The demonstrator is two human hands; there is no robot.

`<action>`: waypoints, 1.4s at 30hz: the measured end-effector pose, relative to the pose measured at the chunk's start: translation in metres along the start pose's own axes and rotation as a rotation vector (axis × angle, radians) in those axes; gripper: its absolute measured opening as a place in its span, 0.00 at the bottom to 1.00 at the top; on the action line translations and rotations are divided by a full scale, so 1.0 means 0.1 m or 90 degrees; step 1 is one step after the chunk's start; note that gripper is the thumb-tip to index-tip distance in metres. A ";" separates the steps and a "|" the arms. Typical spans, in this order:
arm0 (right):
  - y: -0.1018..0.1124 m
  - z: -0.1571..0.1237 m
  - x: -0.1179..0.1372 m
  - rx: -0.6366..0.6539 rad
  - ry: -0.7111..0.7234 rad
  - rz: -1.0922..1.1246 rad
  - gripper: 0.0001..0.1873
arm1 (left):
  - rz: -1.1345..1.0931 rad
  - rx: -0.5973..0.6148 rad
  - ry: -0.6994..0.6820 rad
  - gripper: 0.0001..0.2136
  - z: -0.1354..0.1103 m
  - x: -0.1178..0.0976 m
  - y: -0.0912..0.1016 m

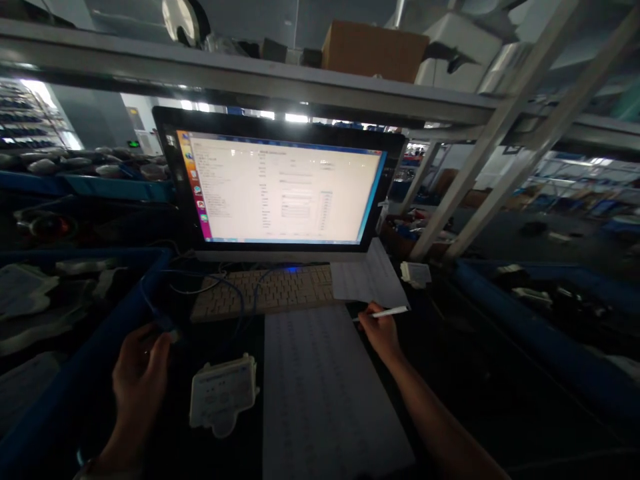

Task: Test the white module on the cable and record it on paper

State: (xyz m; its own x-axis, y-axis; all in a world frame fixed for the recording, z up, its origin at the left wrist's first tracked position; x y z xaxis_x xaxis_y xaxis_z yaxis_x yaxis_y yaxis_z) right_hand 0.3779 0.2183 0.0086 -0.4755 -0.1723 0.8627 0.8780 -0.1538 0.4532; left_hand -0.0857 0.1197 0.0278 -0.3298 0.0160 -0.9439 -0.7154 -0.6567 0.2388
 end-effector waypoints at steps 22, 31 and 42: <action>-0.08 0.01 -0.06 0.031 0.010 -0.024 0.12 | 0.036 0.034 0.012 0.12 -0.11 -0.11 -0.04; -0.07 0.00 -0.04 0.030 0.009 -0.027 0.12 | 0.024 0.012 0.019 0.15 -0.12 -0.19 -0.02; -0.04 -0.01 -0.02 0.024 -0.003 -0.039 0.12 | 0.039 0.009 0.013 0.18 -0.07 -0.07 -0.01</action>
State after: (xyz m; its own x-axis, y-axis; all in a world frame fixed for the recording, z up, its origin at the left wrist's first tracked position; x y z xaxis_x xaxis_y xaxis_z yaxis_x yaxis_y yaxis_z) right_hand 0.3751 0.2187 0.0049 -0.5279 -0.1598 0.8341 0.8490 -0.1265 0.5131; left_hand -0.0780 0.1147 0.0326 -0.3603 -0.0395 -0.9320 -0.7030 -0.6452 0.2991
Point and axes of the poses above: each hand's wrist, its own z-axis towards the middle knuckle, its own y-axis out of the back of the hand, x = y × z, the point moved 8 cm from there along z, towards the middle knuckle, and after that the axes turned 13 degrees about x, right-handed, at the moved point
